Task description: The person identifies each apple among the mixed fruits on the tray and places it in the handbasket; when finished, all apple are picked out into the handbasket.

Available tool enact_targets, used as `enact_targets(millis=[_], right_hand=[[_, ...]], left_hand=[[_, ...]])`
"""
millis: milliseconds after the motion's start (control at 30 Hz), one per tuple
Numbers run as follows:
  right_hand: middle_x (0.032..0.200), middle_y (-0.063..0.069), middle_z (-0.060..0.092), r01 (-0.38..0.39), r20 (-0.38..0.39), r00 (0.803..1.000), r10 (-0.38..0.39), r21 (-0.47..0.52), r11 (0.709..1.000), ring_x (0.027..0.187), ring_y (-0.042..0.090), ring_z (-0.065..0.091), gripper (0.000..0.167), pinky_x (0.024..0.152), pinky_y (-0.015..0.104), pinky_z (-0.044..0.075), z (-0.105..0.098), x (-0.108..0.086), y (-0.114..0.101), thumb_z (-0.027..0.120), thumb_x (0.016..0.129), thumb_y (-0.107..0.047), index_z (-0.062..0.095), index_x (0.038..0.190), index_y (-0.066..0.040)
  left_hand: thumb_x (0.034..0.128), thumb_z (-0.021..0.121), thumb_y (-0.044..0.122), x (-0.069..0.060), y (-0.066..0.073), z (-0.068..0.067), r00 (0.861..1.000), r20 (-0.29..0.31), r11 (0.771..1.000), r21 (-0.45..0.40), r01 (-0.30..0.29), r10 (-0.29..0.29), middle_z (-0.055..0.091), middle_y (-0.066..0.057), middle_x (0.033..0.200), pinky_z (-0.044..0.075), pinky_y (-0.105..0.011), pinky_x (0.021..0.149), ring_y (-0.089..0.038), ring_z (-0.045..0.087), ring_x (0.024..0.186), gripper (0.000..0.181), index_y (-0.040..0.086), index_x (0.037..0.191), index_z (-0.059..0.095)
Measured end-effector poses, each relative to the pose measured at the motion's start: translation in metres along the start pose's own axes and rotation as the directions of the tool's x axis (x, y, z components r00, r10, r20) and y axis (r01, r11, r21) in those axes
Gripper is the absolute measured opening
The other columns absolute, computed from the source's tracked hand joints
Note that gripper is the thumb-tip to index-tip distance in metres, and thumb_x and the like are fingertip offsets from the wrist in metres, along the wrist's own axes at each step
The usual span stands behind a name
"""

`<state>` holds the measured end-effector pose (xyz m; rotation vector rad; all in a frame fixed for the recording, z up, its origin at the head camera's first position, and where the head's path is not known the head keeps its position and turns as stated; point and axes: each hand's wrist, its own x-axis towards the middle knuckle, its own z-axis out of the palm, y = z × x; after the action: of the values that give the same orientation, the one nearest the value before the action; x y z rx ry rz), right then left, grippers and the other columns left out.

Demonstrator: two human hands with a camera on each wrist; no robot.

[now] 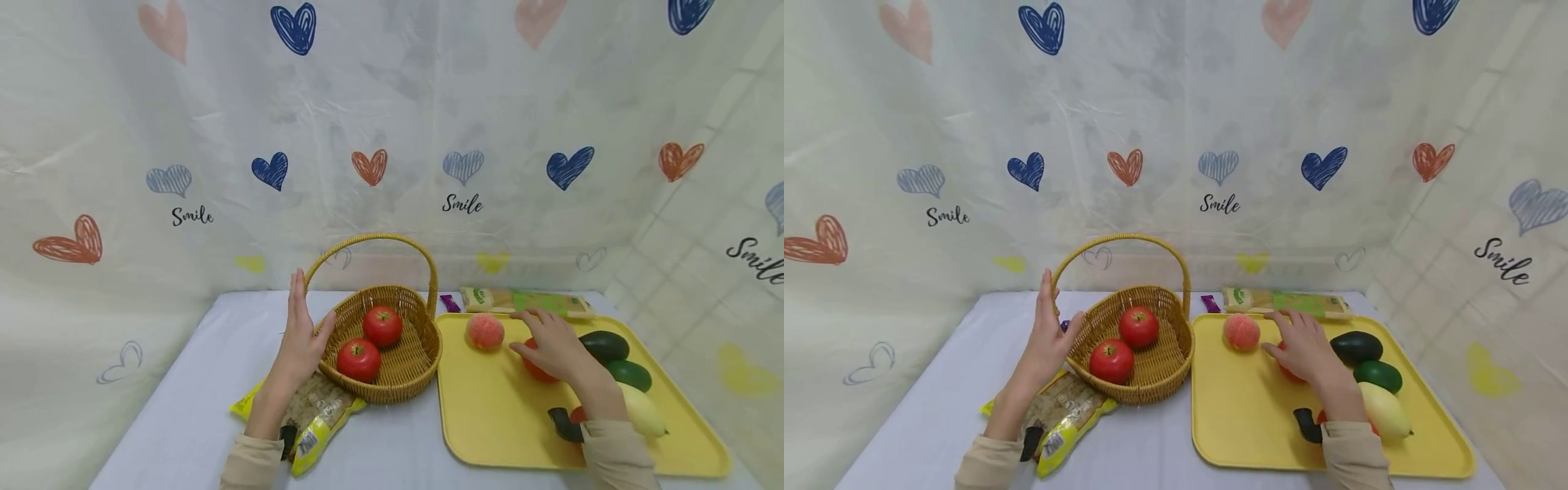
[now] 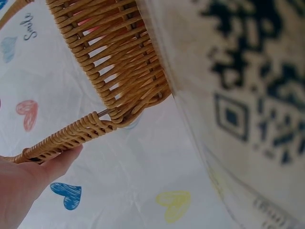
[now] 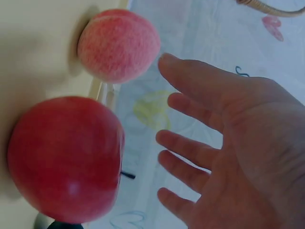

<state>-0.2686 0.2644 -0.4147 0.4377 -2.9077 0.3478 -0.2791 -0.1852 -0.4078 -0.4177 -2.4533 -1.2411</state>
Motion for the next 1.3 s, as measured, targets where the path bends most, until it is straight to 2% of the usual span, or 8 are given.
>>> enact_targets(millis=[267,500,733,1033,1300], right_hand=[[0.144,0.031,0.044,-0.052,0.034,0.998,0.05,0.054,0.997,0.128,0.058,0.04,0.067,0.096,0.081,0.035,0.006,-0.008,0.012,0.08,0.086,-0.038,0.054,0.142,-0.012],[0.146,0.035,0.037,-0.09,0.128,0.988,0.081,0.067,0.994,0.13,0.063,0.036,0.077,0.093,0.082,0.038,0.007,-0.009,0.012,0.082,0.084,-0.04,0.047,0.146,-0.01],[0.149,0.04,0.033,-0.101,0.186,0.979,0.084,0.083,0.991,0.132,0.066,0.032,0.073,0.091,0.084,0.038,0.011,-0.008,0.015,0.082,0.085,-0.035,0.048,0.144,-0.007],[0.146,0.044,0.03,-0.15,0.26,0.959,0.115,0.116,0.982,0.128,0.068,0.031,0.072,0.09,0.084,0.039,0.013,-0.012,0.026,0.081,0.085,-0.03,0.045,0.141,-0.004],[0.145,0.045,0.029,-0.174,0.286,0.949,0.136,0.11,0.979,0.124,0.068,0.034,0.072,0.091,0.078,0.045,0.01,-0.009,0.025,0.079,0.087,-0.03,0.044,0.143,-0.002]], left_hand=[[0.1068,0.053,0.038,0.003,0.002,-0.001,1.0,-0.004,1.0,0.011,-0.009,0.009,-0.015,-0.002,0.174,0.022,-0.069,0.122,-0.039,0.005,0.161,0.091,0.032,0.163,-0.019],[0.1067,0.053,0.038,0.003,0.0,0.001,1.0,-0.004,1.0,0.01,-0.017,0.017,-0.015,-0.002,0.174,0.023,-0.07,0.121,-0.04,0.005,0.161,0.091,0.03,0.164,-0.017],[0.1061,0.053,0.041,0.001,0.0,0.001,1.0,0.004,1.0,-0.015,0.009,-0.009,-0.017,0.001,0.173,0.022,-0.071,0.121,-0.039,0.003,0.161,0.092,0.041,0.161,-0.02],[0.106,0.054,0.04,-0.001,0.001,0.001,1.0,0.003,1.0,-0.013,0.011,-0.011,-0.016,-0.001,0.174,0.022,-0.072,0.121,-0.04,0.004,0.161,0.092,0.032,0.164,-0.017],[0.1063,0.054,0.039,-0.001,0.0,-0.001,1.0,0.001,1.0,-0.007,-0.005,0.005,-0.016,-0.001,0.174,0.025,-0.071,0.12,-0.042,0.011,0.16,0.092,0.036,0.162,-0.019]])
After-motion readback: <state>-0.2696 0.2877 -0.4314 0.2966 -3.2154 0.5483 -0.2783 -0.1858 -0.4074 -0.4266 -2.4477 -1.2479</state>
